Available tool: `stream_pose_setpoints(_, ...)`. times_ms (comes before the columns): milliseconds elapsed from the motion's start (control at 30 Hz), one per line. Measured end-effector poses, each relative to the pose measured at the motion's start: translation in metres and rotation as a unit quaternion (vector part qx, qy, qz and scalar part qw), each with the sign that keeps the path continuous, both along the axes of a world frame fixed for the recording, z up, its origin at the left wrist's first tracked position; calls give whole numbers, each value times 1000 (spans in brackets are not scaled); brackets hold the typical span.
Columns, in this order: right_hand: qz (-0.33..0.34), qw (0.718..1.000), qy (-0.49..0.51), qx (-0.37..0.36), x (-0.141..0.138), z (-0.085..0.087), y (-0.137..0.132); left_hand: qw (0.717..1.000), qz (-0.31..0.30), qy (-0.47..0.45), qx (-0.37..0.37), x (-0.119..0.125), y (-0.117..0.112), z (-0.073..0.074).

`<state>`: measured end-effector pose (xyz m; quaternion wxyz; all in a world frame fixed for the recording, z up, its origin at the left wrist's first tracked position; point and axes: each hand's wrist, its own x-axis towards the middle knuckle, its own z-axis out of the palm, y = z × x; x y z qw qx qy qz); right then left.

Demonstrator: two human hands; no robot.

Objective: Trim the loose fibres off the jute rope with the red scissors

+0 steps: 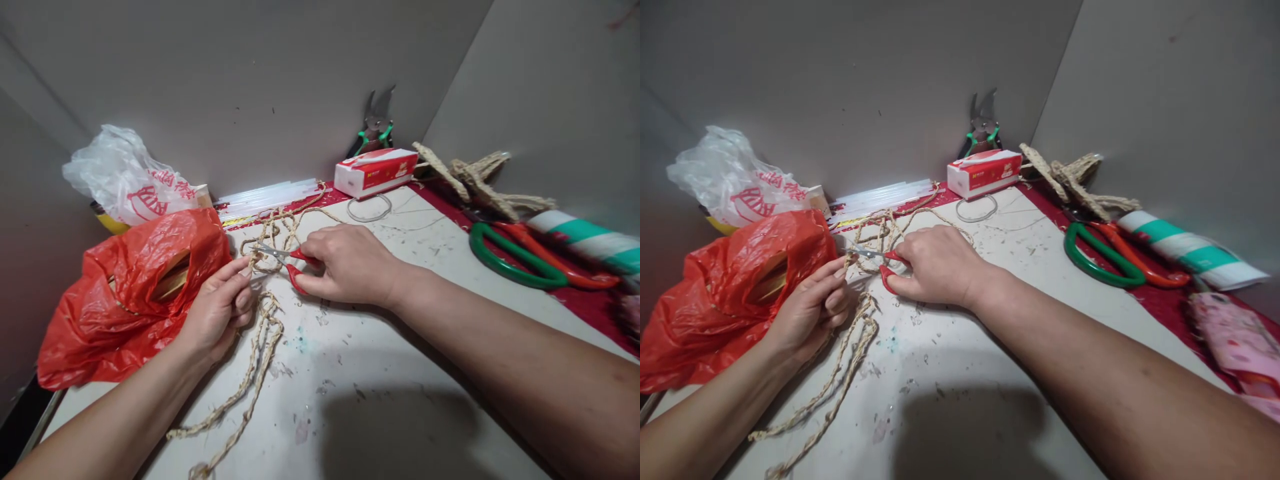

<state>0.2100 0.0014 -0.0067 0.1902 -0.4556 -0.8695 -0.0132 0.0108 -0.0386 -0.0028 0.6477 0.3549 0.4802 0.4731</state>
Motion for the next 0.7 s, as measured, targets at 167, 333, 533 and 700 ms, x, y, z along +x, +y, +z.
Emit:
stream_pose_setpoints(167,-7,999,-37,-12,0,1,-1,1000,7,6,5,1,-1,0)
stream_pose_setpoints(333,3,999,-40,-21,-2,5,-3,1000,4,11,12,-1,0,-2)
stream_pose_setpoints(533,-21,997,-31,-63,-2,6,-3,999,11,23,27,-1,0,-4)
stream_pose_setpoints(700,-11,997,-23,-71,-2,5,-4,998,24,38,32,0,0,-4)
